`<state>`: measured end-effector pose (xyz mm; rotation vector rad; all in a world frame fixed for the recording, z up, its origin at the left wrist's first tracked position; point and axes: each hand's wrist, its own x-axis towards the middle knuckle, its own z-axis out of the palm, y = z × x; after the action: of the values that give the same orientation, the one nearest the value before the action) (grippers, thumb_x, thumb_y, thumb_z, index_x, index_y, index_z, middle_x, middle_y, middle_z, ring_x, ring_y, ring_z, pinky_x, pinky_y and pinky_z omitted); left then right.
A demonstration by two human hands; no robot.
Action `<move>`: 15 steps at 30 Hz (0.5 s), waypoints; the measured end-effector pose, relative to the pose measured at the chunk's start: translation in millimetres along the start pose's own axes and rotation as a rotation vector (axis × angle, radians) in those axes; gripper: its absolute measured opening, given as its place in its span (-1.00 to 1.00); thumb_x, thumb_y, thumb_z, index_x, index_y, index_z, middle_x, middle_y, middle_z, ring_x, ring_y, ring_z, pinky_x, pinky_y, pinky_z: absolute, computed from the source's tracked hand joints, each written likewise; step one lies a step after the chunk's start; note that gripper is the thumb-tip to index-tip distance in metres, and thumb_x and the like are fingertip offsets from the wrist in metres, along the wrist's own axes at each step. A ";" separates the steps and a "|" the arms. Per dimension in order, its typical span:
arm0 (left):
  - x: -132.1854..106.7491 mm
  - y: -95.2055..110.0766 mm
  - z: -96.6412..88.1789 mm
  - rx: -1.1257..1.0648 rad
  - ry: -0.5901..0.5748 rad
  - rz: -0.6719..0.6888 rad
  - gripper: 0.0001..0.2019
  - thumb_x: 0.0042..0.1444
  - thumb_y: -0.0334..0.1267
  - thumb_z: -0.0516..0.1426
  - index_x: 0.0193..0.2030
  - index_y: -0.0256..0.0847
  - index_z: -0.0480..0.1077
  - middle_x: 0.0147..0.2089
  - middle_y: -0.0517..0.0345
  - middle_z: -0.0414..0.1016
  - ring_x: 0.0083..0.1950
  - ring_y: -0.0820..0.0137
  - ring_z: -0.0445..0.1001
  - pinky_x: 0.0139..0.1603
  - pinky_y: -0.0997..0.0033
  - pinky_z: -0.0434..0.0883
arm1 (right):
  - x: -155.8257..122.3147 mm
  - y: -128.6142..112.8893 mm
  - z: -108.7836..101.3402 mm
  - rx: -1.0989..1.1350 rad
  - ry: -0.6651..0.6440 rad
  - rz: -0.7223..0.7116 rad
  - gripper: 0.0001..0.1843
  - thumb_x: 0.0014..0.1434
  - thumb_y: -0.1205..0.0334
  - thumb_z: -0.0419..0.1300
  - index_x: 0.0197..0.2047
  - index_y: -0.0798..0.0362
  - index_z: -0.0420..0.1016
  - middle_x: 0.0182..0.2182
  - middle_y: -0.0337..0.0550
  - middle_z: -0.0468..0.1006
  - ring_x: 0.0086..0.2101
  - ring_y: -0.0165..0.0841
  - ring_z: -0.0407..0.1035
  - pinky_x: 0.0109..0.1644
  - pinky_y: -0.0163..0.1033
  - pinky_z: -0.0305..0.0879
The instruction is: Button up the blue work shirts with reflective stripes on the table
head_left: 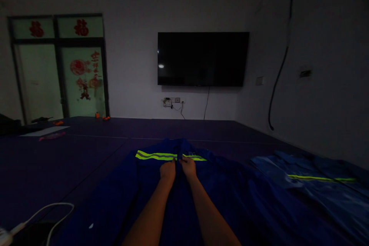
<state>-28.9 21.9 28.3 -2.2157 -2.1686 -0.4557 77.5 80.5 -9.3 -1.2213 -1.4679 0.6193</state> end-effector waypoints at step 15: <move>9.8 -12.8 16.4 -0.260 0.110 0.207 -0.68 0.09 -0.49 -0.11 -0.17 -0.21 0.42 -0.10 -0.02 0.43 -0.03 0.31 0.35 -0.03 0.33 0.28 | 3.8 13.6 -2.7 0.152 -0.106 -0.002 -0.77 -0.22 0.27 0.16 -0.42 0.08 0.56 -0.54 -0.24 0.55 -0.49 -0.32 0.41 -0.44 -0.31 0.29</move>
<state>-38.2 35.4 12.2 -2.4418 -1.8945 -0.8707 85.2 87.9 -18.9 -1.0829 -1.4801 0.7905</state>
